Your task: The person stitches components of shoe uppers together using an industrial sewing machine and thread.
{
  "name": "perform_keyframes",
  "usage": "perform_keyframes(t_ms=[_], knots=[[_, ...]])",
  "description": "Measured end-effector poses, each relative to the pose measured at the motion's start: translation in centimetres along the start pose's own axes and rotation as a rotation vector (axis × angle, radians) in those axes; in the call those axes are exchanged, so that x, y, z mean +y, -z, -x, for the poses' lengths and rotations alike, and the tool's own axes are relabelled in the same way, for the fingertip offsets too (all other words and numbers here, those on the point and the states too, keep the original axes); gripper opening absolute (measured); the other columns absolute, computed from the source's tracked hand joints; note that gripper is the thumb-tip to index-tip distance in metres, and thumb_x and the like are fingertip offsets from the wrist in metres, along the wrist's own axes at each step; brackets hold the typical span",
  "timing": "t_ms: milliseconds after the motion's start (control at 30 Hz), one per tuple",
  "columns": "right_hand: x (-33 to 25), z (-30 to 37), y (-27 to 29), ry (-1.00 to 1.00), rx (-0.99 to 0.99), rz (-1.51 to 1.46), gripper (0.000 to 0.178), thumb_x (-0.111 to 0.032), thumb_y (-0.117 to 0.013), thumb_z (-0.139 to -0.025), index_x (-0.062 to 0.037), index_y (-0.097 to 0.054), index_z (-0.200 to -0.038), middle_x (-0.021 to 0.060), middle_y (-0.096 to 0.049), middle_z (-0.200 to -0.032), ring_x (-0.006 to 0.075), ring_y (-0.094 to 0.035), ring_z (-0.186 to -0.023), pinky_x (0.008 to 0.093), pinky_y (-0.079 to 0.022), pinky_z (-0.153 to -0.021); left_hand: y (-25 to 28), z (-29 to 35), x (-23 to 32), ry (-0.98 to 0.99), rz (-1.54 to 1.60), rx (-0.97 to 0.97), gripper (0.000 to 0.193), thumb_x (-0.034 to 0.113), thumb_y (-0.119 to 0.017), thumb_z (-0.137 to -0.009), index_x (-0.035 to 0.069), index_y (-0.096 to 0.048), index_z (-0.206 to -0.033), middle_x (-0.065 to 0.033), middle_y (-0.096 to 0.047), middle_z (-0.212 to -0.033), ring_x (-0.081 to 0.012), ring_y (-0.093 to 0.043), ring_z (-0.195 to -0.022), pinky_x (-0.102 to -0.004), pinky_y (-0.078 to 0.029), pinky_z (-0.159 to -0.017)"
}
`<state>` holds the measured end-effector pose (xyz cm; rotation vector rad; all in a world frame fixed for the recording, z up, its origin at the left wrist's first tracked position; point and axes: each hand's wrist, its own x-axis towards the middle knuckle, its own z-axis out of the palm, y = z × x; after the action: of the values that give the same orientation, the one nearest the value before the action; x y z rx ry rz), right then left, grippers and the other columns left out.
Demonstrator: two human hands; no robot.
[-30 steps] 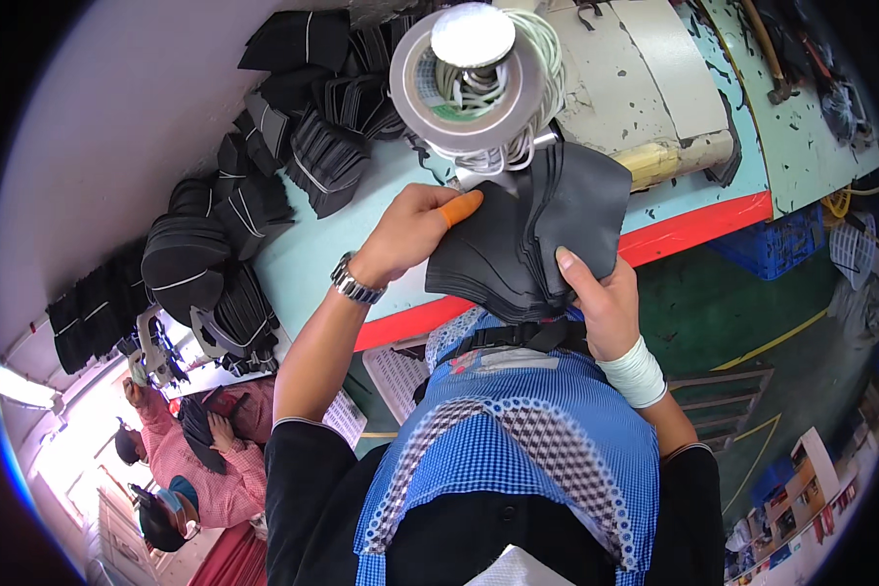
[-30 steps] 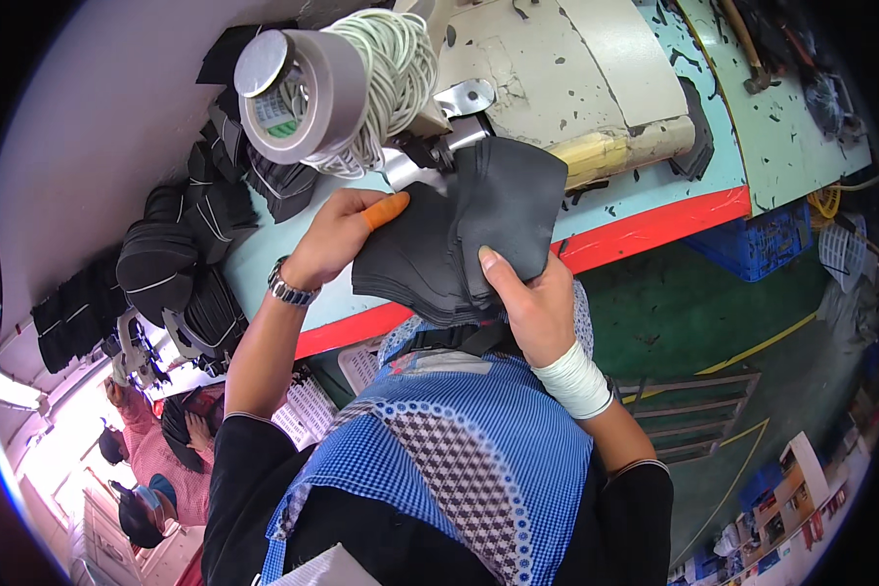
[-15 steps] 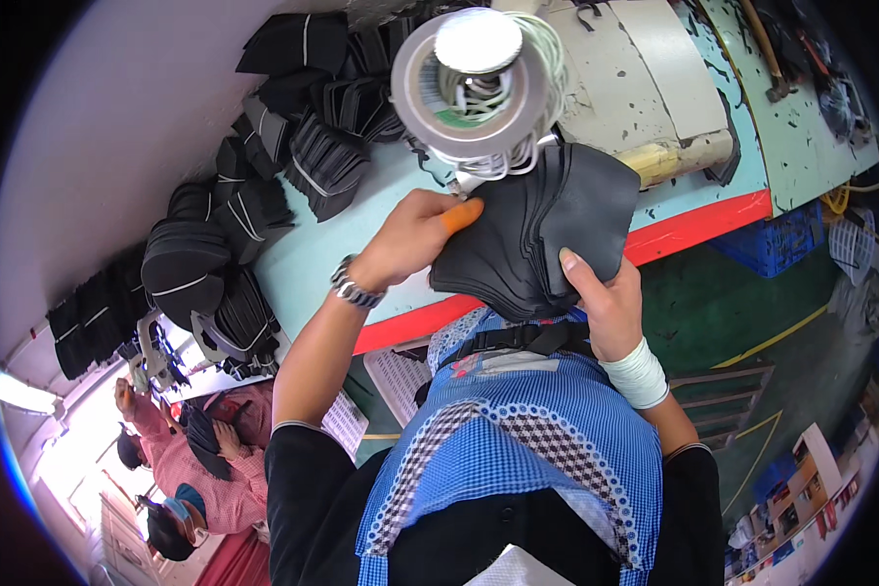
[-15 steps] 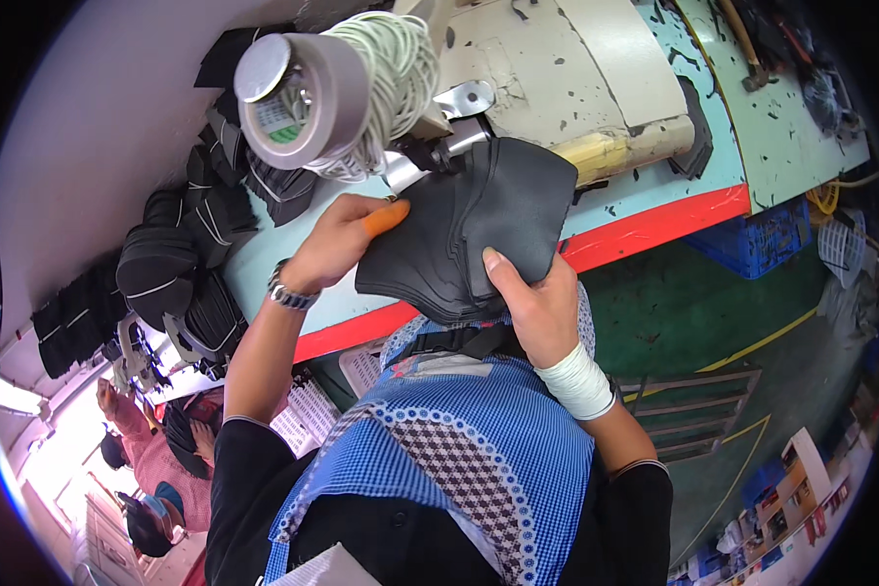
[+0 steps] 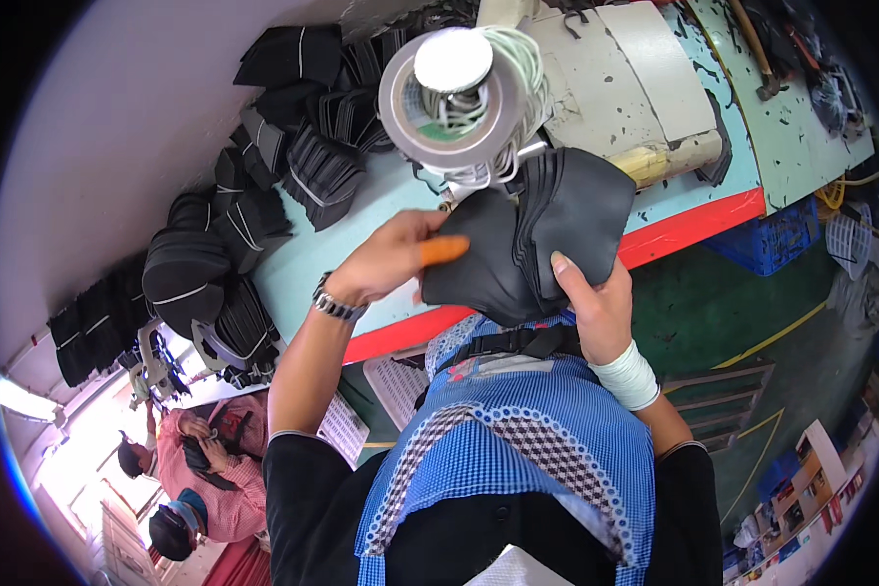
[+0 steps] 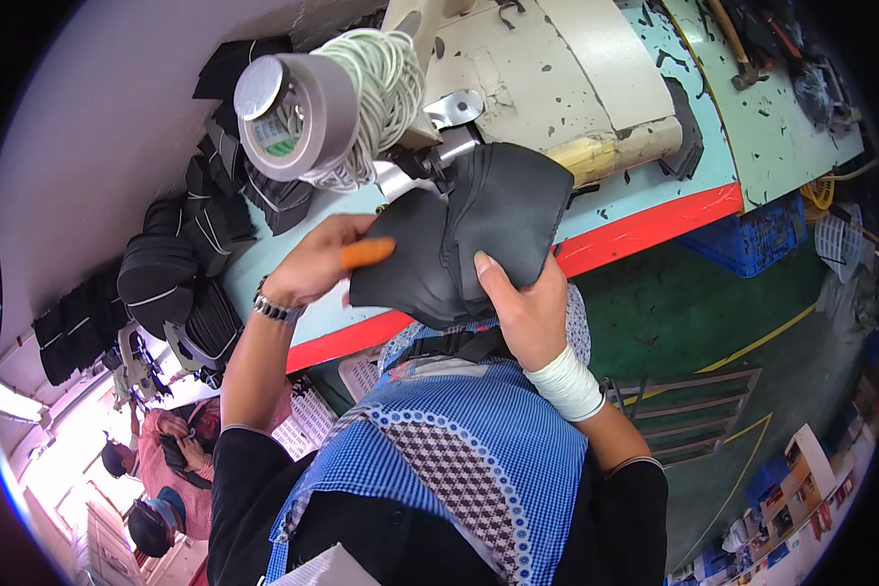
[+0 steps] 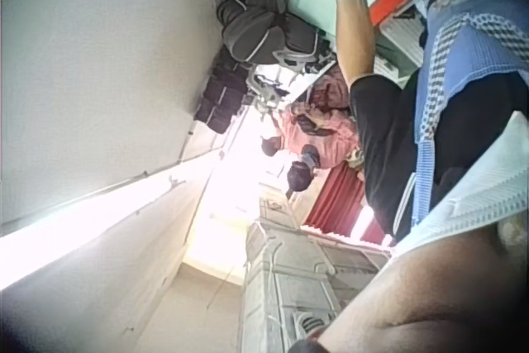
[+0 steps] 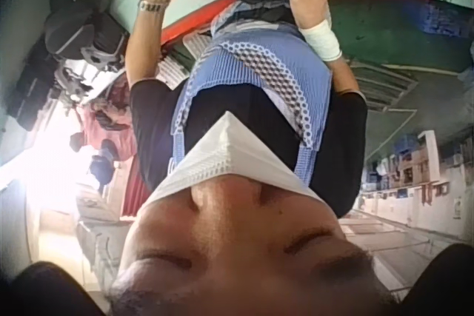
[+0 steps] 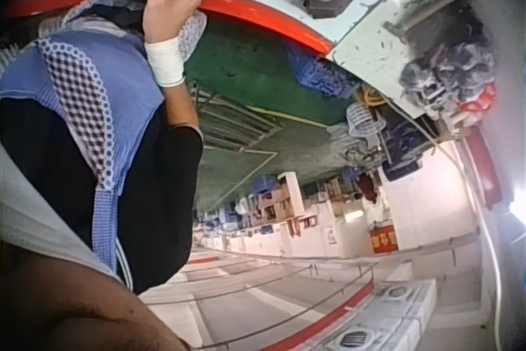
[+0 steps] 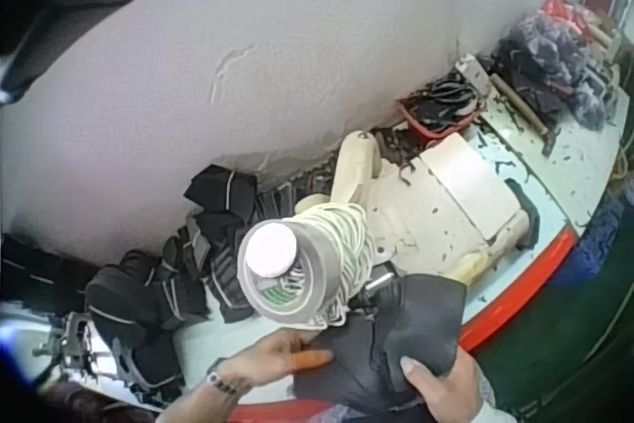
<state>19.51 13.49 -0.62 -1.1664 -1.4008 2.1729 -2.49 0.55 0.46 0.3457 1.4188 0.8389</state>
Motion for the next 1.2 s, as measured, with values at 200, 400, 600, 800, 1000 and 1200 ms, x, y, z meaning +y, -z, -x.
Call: perform_keyframes(t_ms=[200, 400, 600, 800, 1000, 1200], knots=[[-0.5, 0.1, -0.2, 0.029, 0.018, 0.016, 0.032, -0.005, -0.065, -0.089, 0.007, -0.055, -0.117, 0.0129, -0.065, -0.11, 0.0181, -0.063, -0.099, 0.0307, -0.05, -0.089, -0.6, -1.3, -0.6, -0.195, -0.044, 0.157, 0.038, 0.029, -0.057, -0.099, -0.007, -0.068, -0.097, -0.003, -0.062, -0.064, -0.0086, -0.054, -0.043, -0.0231, -0.04, -0.038], [-0.5, 0.4, -0.6, 0.091, 0.054, 0.066, 0.045, -0.004, -0.066, -0.088, 0.0074, -0.044, -0.126, 0.017, -0.061, -0.115, 0.0212, -0.063, -0.101, 0.0326, -0.05, -0.09, 0.0, -2.7, -0.8, -0.013, -0.054, 0.167, 0.032, 0.022, -0.057, -0.099, -0.008, -0.067, -0.103, -0.0068, -0.068, -0.077, -0.0075, -0.059, -0.048, -0.0208, -0.045, -0.04], [-0.2, 0.4, -0.8, 0.103, 0.09, 0.05, 0.051, -0.004, -0.067, -0.087, 0.0078, -0.039, -0.127, 0.0188, -0.06, -0.114, 0.0224, -0.062, -0.101, 0.0335, -0.051, -0.089, 0.6, -1.6, 0.1, 0.112, -0.067, -0.075, 0.034, 0.024, -0.057, -0.1, -0.009, -0.067, -0.103, -0.0049, -0.069, -0.08, -0.0057, -0.061, -0.062, -0.0214, -0.049, -0.053], [0.0, 0.5, -0.8, 0.098, 0.121, 0.084, 0.051, -0.006, -0.068, -0.087, 0.0082, -0.038, -0.125, 0.0199, -0.059, -0.115, 0.0226, -0.062, -0.1, 0.0336, -0.051, -0.088, 0.4, -0.1, 0.7, 0.041, 0.05, -0.109, 0.034, 0.025, -0.059, -0.099, -0.007, -0.068, -0.1, -0.0036, -0.07, -0.089, -0.005, -0.059, -0.066, -0.0219, -0.048, -0.061], [0.1, 0.5, -0.8, 0.123, 0.15, 0.097, 0.054, -0.007, -0.068, -0.087, 0.008, -0.033, -0.125, 0.0202, -0.058, -0.111, 0.0226, -0.062, -0.098, 0.0331, -0.051, -0.086, 0.1, -1.9, -1.4, -0.063, 0.029, 0.08, 0.03, 0.024, -0.063, -0.096, -0.006, -0.069, -0.096, -0.0021, -0.068, -0.084, -0.004, -0.058, -0.068, -0.0224, -0.047, -0.06], [-0.2, 0.5, -0.9, 0.142, 0.147, 0.117, 0.054, -0.007, -0.067, -0.087, 0.0077, -0.032, -0.125, 0.0208, -0.056, -0.113, 0.0234, -0.062, -0.1, 0.0331, -0.051, -0.086, -0.9, -2.1, 0.4, 0.064, -0.221, 0.158, 0.03, 0.022, -0.059, -0.098, -0.008, -0.065, -0.103, -0.0037, -0.068, -0.08, -0.0056, -0.06, -0.071, -0.0233, -0.051, -0.065]])
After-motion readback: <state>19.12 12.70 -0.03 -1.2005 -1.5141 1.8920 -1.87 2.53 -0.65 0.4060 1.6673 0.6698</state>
